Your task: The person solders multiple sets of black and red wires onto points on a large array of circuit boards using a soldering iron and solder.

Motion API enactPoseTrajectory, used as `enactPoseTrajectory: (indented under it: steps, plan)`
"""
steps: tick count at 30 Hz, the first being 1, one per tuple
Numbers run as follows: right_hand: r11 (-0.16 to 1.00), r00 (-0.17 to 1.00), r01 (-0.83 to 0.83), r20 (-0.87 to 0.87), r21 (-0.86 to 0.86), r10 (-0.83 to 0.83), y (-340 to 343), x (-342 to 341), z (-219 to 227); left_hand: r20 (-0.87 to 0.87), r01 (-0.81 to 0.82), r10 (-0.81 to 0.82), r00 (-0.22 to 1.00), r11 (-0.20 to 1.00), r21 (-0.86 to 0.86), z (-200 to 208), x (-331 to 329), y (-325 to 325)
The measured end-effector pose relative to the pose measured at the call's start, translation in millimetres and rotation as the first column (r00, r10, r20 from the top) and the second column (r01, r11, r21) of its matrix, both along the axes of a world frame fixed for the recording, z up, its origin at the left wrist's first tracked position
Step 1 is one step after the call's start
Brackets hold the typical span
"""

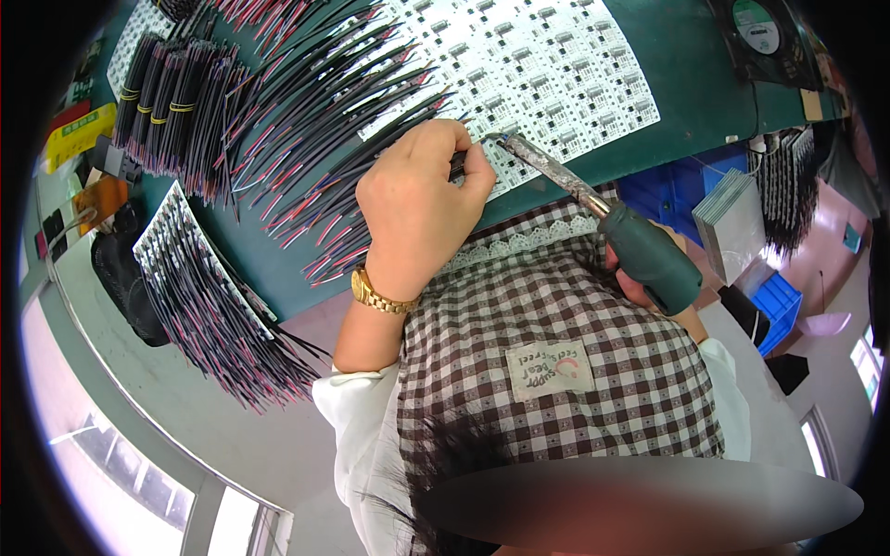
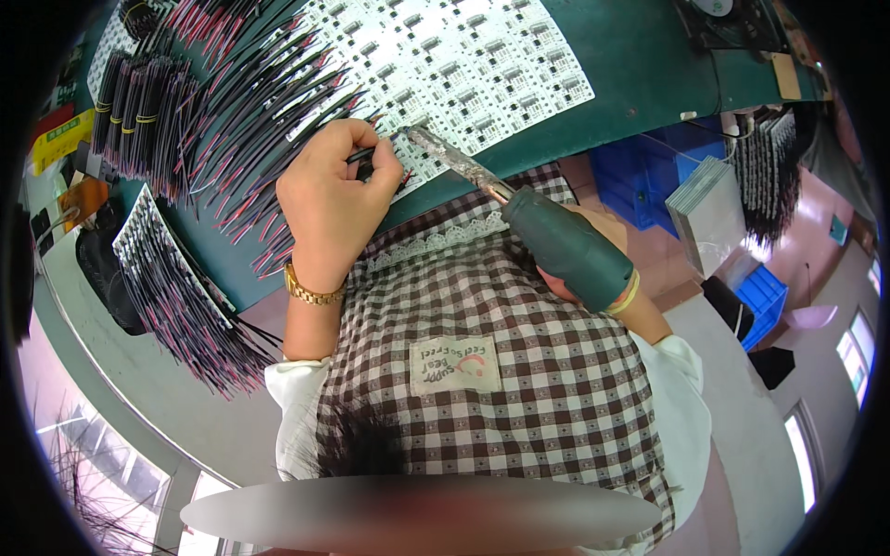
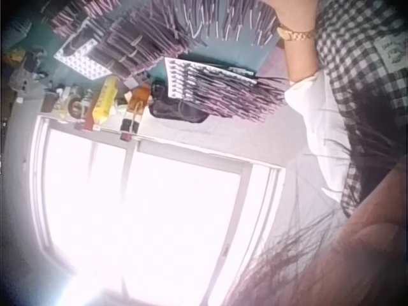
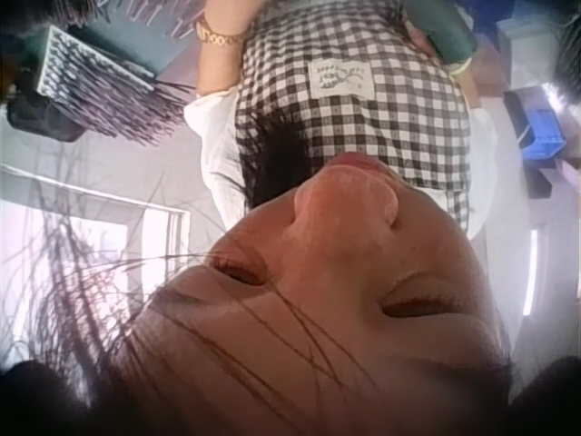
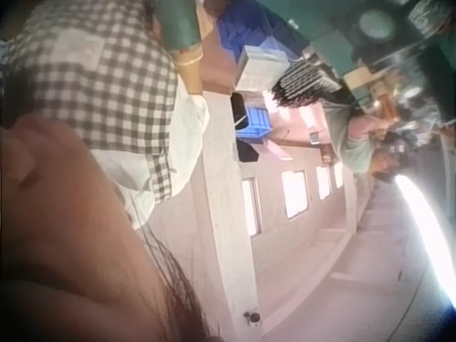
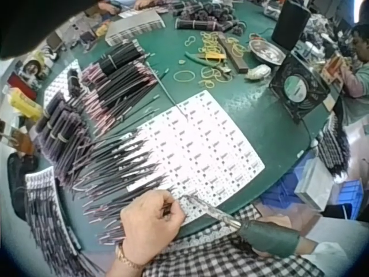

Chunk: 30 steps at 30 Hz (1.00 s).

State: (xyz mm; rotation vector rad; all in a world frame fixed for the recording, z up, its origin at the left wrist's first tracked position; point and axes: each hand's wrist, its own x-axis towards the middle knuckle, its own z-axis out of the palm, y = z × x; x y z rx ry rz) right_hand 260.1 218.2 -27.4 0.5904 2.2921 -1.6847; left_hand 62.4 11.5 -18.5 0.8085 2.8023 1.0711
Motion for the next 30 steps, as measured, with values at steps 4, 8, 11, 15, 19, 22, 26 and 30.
enactPoseTrajectory:
  steps: [4, 8, 11, 15, 19, 22, 26, 30]
  plan:
    - [0.995, 0.998, -0.046, 0.037, 0.084, 0.043, 3, 4, -5, -0.029, 0.015, -0.015, 0.999, 1.000, 0.015, -1, -1, 1]
    - [0.976, 0.993, -0.114, -0.018, 0.187, 0.120, -5, -9, -7, -0.034, 0.011, -0.011, 0.999, 1.000, -0.020, -3, 0, -1]
    - [0.941, 0.936, -0.115, -0.283, 0.319, 0.211, -3, -15, 1, 0.021, 0.005, -0.004, 1.000, 0.999, -0.035, 1, -1, 0]
    - [0.892, 0.936, -0.130, -0.243, 0.432, 0.255, 0, -9, 1, 0.003, 0.012, -0.012, 1.000, 0.999, -0.033, 1, -2, -1]
    - [0.905, 0.940, -0.127, -0.242, 0.405, 0.240, 7, -1, -1, 0.021, 0.011, -0.009, 1.000, 0.998, -0.058, 2, -5, -1]
    - [0.906, 0.944, -0.060, -0.271, 0.420, 0.188, 8, 4, 4, 0.098, 0.027, -0.020, 0.995, 0.998, -0.064, 6, -10, 5]
    - [0.990, 0.826, 0.114, 0.546, 0.085, -0.142, -4, -3, 5, 0.188, 0.102, -0.083, 0.979, 0.990, -0.095, 6, -17, -6]
    - [0.966, 0.974, -0.116, 0.217, 0.230, 0.066, -4, 7, -7, 0.193, 0.140, -0.123, 0.973, 0.987, -0.079, 8, -21, -5]
